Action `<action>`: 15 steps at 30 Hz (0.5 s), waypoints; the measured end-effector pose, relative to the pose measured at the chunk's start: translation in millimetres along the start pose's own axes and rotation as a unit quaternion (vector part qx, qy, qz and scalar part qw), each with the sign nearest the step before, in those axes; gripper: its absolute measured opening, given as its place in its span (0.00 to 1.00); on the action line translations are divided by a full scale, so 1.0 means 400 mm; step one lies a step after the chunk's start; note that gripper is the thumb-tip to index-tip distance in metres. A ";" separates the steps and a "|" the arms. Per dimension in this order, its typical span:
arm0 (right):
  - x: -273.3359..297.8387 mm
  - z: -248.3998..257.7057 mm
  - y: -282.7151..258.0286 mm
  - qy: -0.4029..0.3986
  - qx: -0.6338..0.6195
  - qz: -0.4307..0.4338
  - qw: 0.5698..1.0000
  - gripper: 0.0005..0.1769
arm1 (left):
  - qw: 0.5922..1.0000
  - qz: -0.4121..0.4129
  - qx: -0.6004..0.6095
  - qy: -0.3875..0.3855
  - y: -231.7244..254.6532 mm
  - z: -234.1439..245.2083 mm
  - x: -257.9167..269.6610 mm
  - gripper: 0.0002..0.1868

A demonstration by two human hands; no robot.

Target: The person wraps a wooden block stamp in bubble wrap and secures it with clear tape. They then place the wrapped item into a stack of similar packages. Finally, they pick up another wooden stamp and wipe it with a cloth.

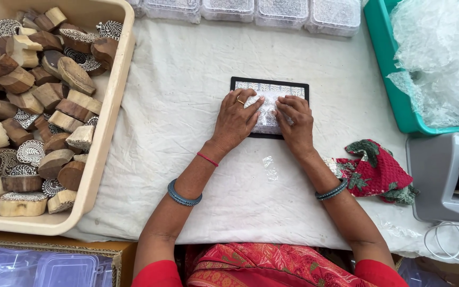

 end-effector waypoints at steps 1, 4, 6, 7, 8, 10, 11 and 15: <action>-0.002 0.004 0.000 0.001 0.000 0.000 1.000 0.14 | 1.000 -0.001 0.000 0.000 -0.003 -0.005 0.002 0.20; -0.003 0.008 -0.004 -0.021 0.004 0.015 1.000 0.15 | 1.000 -0.010 -0.002 -0.017 -0.004 -0.021 0.007 0.21; -0.003 0.009 -0.008 -0.038 -0.008 0.023 0.999 0.17 | 0.999 -0.002 0.029 -0.038 -0.001 -0.026 0.006 0.25; -0.002 0.009 -0.008 -0.038 -0.008 0.024 0.999 0.17 | 0.999 -0.002 0.029 -0.038 0.003 -0.027 0.005 0.25; -0.002 0.008 -0.009 -0.044 -0.010 0.026 0.999 0.18 | 0.999 -0.003 0.016 -0.034 0.008 -0.027 0.003 0.28; -0.001 0.002 -0.008 -0.049 -0.014 0.028 0.998 0.19 | 1.000 -0.003 0.002 -0.031 0.028 -0.017 -0.004 0.32; 0.000 -0.001 -0.007 -0.049 -0.011 0.032 0.998 0.20 | 0.999 0.028 0.016 -0.033 0.037 -0.009 -0.010 0.31; 0.002 -0.006 -0.008 -0.041 -0.006 0.039 0.998 0.20 | 0.997 0.059 0.041 0.027 0.029 -0.029 -0.009 0.25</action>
Point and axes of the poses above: each hand's wrist, its own x-axis away from the middle knuckle, its own z-axis out of the back of the hand, y = z × x, the point moved 6 cm from there along -x, towards the middle knuckle, and after that the axes turned 10 degrees about x, right-handed, at the moved point
